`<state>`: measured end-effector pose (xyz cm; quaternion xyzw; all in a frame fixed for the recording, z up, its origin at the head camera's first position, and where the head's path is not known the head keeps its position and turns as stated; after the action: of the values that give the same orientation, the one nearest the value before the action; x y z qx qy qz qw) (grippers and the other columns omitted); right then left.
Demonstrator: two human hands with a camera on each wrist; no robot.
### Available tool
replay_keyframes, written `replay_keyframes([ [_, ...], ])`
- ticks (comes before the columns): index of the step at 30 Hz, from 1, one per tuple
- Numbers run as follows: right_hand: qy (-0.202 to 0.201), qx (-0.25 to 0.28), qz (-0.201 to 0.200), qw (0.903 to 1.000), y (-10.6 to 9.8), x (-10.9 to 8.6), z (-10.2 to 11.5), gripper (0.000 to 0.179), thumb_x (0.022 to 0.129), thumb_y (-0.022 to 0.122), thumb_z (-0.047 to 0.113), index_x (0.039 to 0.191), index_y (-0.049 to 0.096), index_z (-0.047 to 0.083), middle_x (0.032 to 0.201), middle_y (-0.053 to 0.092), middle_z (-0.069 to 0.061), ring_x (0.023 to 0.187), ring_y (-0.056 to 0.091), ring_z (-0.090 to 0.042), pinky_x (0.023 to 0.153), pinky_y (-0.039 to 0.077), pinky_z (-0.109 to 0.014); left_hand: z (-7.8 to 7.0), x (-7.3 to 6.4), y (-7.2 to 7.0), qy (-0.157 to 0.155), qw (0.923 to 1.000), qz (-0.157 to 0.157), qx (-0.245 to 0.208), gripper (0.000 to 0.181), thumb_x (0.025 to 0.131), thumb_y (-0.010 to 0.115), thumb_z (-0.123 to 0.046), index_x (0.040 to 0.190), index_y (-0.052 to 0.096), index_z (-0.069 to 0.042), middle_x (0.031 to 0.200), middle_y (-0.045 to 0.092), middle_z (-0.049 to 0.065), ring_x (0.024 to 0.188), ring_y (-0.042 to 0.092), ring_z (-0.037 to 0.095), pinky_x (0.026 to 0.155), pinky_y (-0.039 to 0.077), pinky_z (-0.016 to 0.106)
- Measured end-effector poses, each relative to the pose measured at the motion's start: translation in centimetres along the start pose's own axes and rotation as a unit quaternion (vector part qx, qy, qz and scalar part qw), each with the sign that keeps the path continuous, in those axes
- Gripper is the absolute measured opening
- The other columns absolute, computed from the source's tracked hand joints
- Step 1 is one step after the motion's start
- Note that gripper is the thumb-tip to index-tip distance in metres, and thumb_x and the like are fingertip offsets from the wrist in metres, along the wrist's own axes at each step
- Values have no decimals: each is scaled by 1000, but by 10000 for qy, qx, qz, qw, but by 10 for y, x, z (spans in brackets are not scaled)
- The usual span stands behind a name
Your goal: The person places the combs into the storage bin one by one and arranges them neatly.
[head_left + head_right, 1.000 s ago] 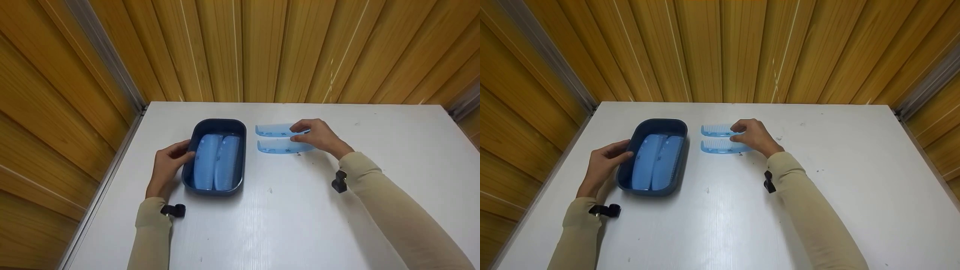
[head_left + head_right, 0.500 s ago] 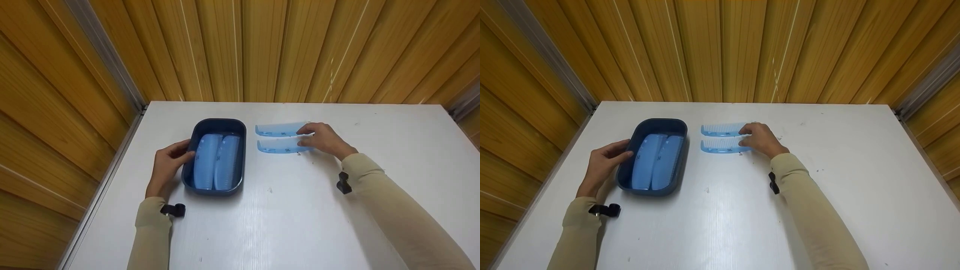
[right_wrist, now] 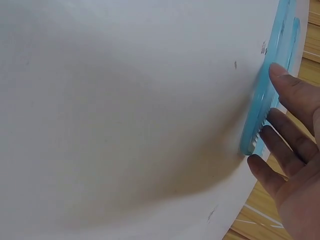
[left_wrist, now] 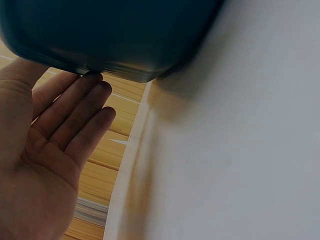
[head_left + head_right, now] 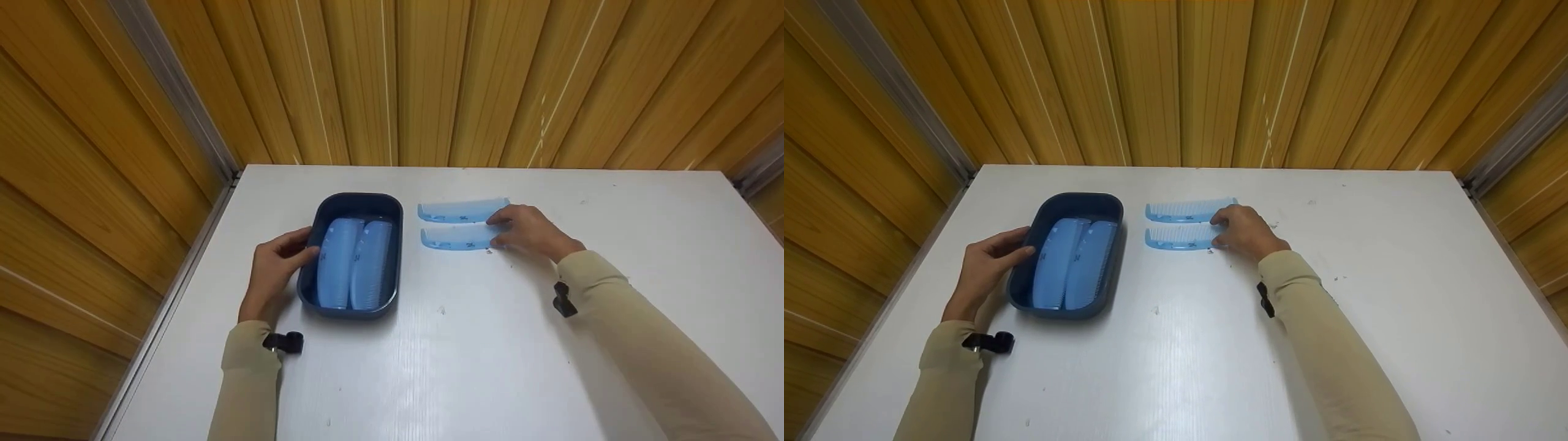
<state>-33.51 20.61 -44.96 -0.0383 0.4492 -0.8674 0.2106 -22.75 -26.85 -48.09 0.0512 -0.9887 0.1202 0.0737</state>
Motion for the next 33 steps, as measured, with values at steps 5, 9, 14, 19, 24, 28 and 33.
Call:
replay_keyframes([
  [5,71,-60,86,9999,0,0,0,46,89,82,0,133,69,-6,141,61,-27,136,51,-43,119,36,-57,1,0,0,-54,10000,-28,-25,45,95,82,-8,138,70,-2,132,71,17,117,65,26,90,57,24],
  [9,67,-101,174,9998,-1,-1,2,49,88,84,0,135,68,-5,142,61,-27,135,52,-43,118,37,-58,1,1,0,-31,10000,-5,-4,44,95,82,-10,137,71,-3,130,72,17,114,66,24,88,58,24],
  [14,-37,-230,317,9992,-2,-3,3,51,88,86,2,135,67,-6,139,61,-27,132,52,-43,117,38,-59,-1,-1,-1,64,10000,8,9,42,95,83,-13,135,73,-5,127,73,14,113,67,25,89,58,25],
  [19,-271,-543,356,9975,-2,-4,5,50,86,88,3,130,69,-9,131,64,-26,121,57,-41,111,44,-57,-4,-2,0,86,10000,1,24,42,95,84,-14,135,73,-6,127,73,13,113,67,25,90,57,25],
  [24,-485,-620,276,9965,-4,-7,8,42,83,89,-1,121,72,-10,117,67,-24,109,61,-38,102,49,-56,-3,-3,0,43,10000,-28,-51,43,94,83,-12,136,73,-6,128,73,14,115,67,26,91,57,25],
  [28,-486,-479,199,9975,-8,-10,10,32,84,86,-5,114,75,-7,109,68,-20,103,61,-36,95,52,-53,-4,-3,1,74,10000,-5,-31,44,94,83,-11,136,72,-5,130,72,15,116,66,26,92,57,25],
  [33,-461,-326,214,9982,-12,-13,12,25,88,82,-8,111,75,-5,107,72,-17,100,64,-35,95,54,-52,-4,-2,1,32,10000,-6,-47,44,95,83,-11,137,71,-4,130,72,15,116,66,26,92,56,24],
])
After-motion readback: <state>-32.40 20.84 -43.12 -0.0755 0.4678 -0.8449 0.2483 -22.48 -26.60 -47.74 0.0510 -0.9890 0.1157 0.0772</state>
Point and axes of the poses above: each hand's wrist, its own x-axis towards the middle knuckle, its own y-axis out of the palm, z = x × y, the point moved 2 cm from there along x, towards the middle knuckle
